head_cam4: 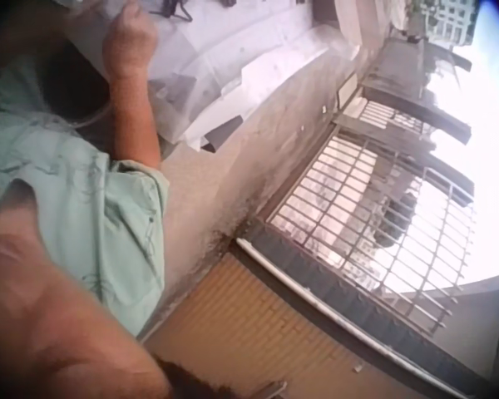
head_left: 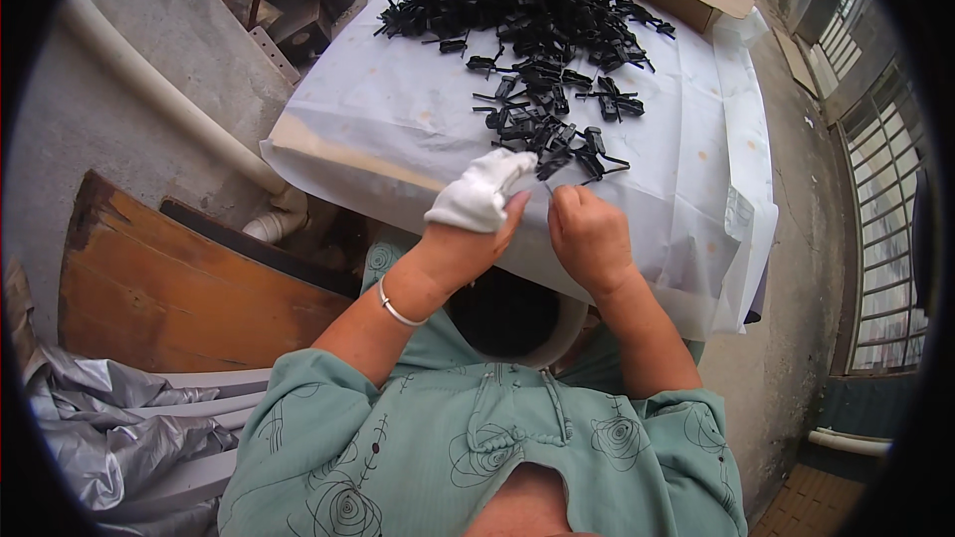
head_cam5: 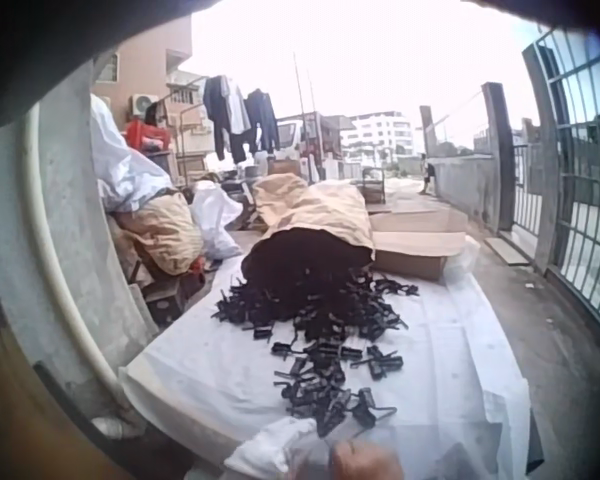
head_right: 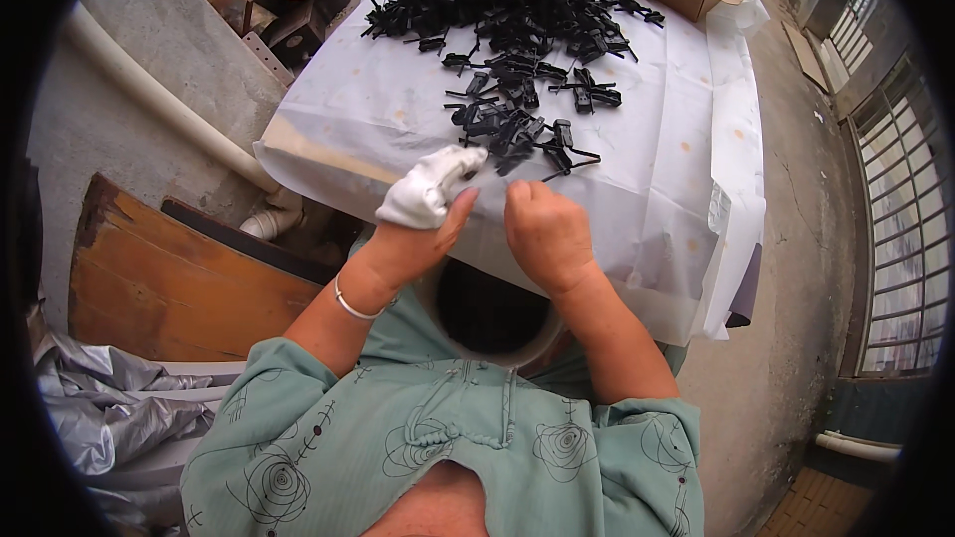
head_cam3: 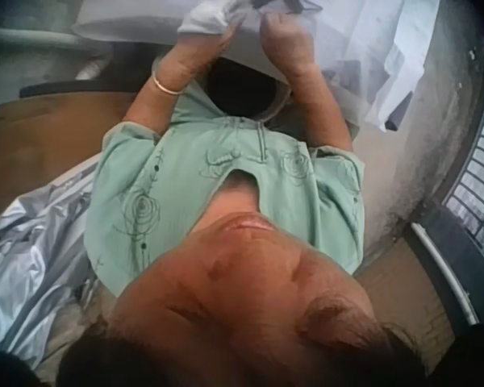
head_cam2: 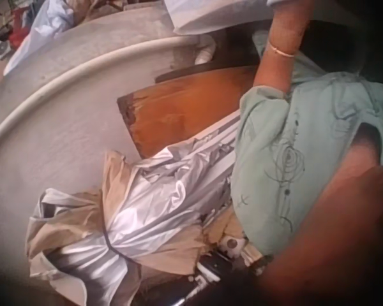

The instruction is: Cleaning and inspecting small black plastic components using a white cloth.

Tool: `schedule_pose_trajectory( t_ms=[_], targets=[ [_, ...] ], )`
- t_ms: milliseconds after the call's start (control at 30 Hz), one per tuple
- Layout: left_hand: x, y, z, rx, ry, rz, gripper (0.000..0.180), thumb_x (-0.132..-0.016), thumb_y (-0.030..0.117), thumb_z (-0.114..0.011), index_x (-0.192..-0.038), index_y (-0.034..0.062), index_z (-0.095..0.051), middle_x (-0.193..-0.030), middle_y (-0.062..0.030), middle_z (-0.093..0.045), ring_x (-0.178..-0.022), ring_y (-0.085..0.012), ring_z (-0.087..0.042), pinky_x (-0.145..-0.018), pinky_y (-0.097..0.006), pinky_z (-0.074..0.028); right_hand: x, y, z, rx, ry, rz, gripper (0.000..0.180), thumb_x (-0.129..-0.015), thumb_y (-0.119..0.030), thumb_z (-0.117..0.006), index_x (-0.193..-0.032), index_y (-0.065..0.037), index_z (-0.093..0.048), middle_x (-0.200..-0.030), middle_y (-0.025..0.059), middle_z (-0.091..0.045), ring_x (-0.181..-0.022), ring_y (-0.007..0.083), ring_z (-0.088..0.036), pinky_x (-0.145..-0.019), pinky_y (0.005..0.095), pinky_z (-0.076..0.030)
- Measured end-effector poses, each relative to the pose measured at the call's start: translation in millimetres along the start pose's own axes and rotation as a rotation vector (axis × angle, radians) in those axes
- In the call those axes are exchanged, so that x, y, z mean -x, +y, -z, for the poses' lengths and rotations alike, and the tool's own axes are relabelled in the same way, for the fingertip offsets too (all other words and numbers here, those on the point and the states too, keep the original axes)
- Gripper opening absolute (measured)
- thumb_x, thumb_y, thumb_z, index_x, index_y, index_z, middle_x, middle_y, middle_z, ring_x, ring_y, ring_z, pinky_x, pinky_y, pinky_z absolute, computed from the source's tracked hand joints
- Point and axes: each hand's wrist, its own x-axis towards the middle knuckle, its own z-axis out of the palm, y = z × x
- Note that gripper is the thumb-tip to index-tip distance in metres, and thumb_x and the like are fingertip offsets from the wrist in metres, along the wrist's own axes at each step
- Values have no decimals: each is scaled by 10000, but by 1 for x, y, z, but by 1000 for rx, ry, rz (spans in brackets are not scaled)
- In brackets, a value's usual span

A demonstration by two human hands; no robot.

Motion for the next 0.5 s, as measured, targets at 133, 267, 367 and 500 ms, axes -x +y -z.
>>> schedule_pose_trajectory(
  t_ms=[133, 267, 367, 500],
  targets=[
    [-12, -3, -8, 42, -138, 173, 280, -793, 57, -582, -1057, -26, -538, -917, -148, -593, -779, -222, -587, -707, -308, -482, -1, -1, 11, -95, -15, 232, 87, -755, -53, -592, -786, -39, -512, -628, 99, -525, -537, 293, -533, -480, 369, -437],
    [-5, -7, -14, 538, -263, 392, 256, -839, 49, -521, -1087, -10, -499, -885, -69, -574, -625, -78, -523, -566, -226, -459, -4, -6, 16, -458, 107, 38, 122, -761, -68, -645, -813, -37, -539, -601, 39, -473, -479, 146, -435, -440, 277, -354],
    [-2, 5, -12, 917, -281, 518, 251, -850, 43, -503, -1098, 1, -490, -881, -46, -565, -636, -64, -523, -546, -209, -449, -5, -6, 4, -811, 206, -300, 150, -807, -111, -646, -766, -34, -524, -590, -40, -408, -528, 39, -328, -463, 206, -290],
    [2, 10, -9, 925, -278, 509, 309, -849, 27, -500, -1154, 4, -453, -889, -51, -561, -602, -62, -527, -511, -202, -439, -8, 2, 6, -1011, -2, -422, 188, -844, -162, -609, -747, -22, -529, -580, -20, -431, -536, 45, -351, -477, 219, -321]
  ],
)
